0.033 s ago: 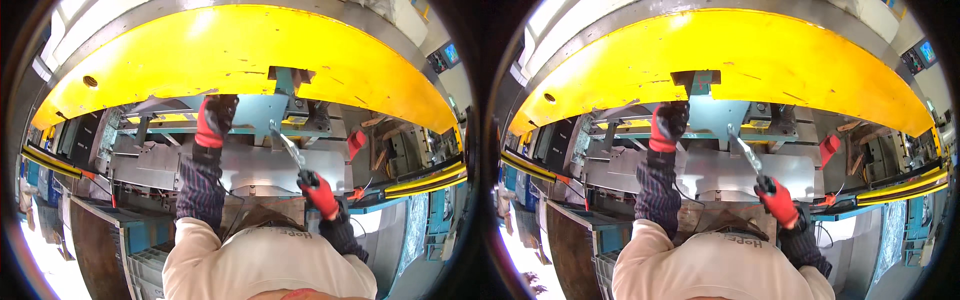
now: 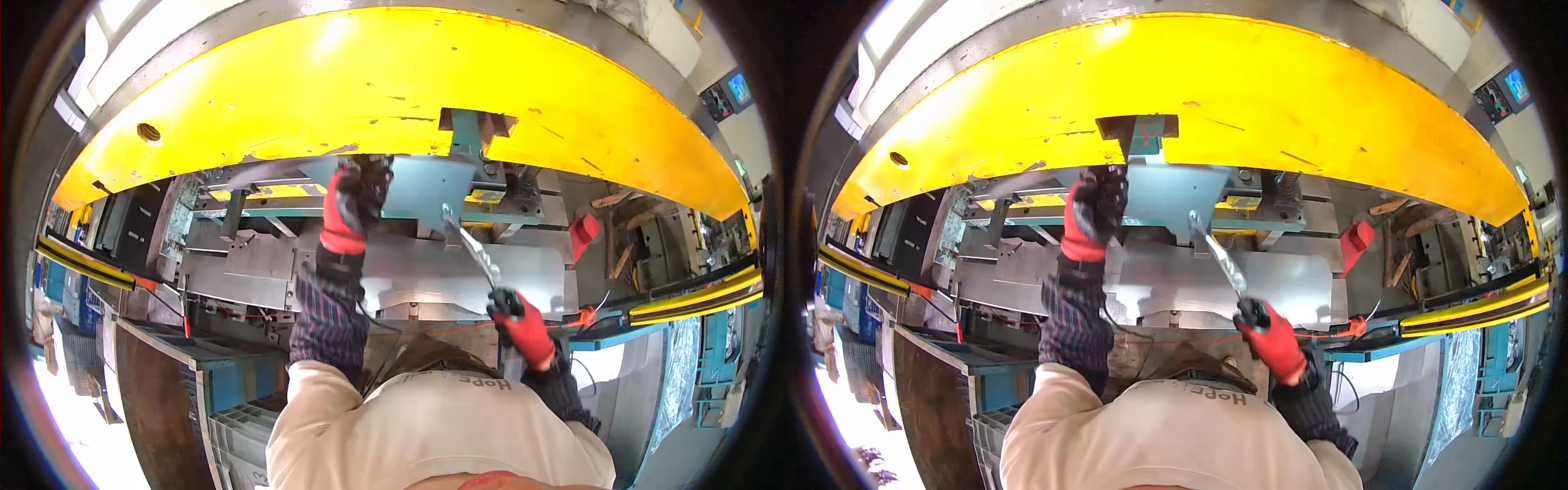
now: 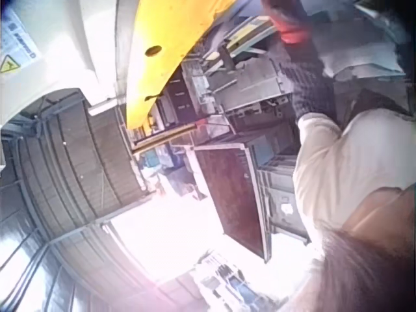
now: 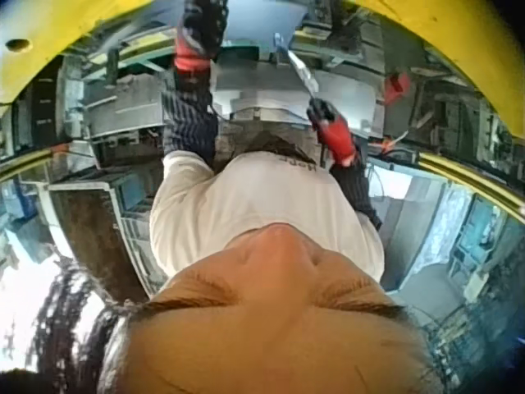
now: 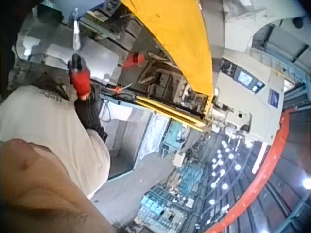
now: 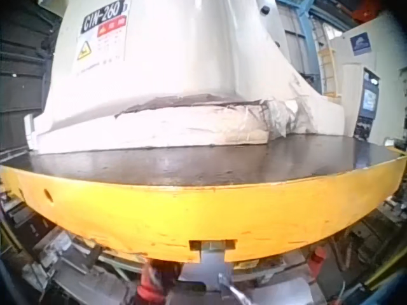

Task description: Stamping and bending metal sheets using a large industrial press and handling scrap metal.

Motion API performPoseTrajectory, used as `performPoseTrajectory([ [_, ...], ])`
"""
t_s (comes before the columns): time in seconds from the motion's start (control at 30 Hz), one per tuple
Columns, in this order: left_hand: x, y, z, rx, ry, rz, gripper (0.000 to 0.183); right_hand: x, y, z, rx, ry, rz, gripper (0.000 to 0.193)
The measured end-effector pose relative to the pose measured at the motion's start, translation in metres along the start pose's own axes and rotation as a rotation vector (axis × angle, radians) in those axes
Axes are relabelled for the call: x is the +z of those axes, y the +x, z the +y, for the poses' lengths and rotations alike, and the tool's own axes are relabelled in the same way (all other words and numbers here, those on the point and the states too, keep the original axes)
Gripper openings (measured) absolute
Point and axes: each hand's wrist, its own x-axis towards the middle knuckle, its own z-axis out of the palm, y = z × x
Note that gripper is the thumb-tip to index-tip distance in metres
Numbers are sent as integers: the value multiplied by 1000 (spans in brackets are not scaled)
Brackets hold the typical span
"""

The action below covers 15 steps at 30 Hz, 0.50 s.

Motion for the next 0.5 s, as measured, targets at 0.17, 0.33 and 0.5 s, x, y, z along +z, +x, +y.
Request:
performPoseTrajectory([
  [0.17, 22, -78, -21, 20, 61, -39, 50, -17, -52, -11, 133, -62, -80, 34],
  [0.33, 43, -114, -40, -187, 35, 126, 41, -41, -80, 15, 309, 198, -27, 28],
  [0.5, 35, -121, -41, -218, 79, 168, 41, -64, -87, 54, 534, 550, -319, 22],
])
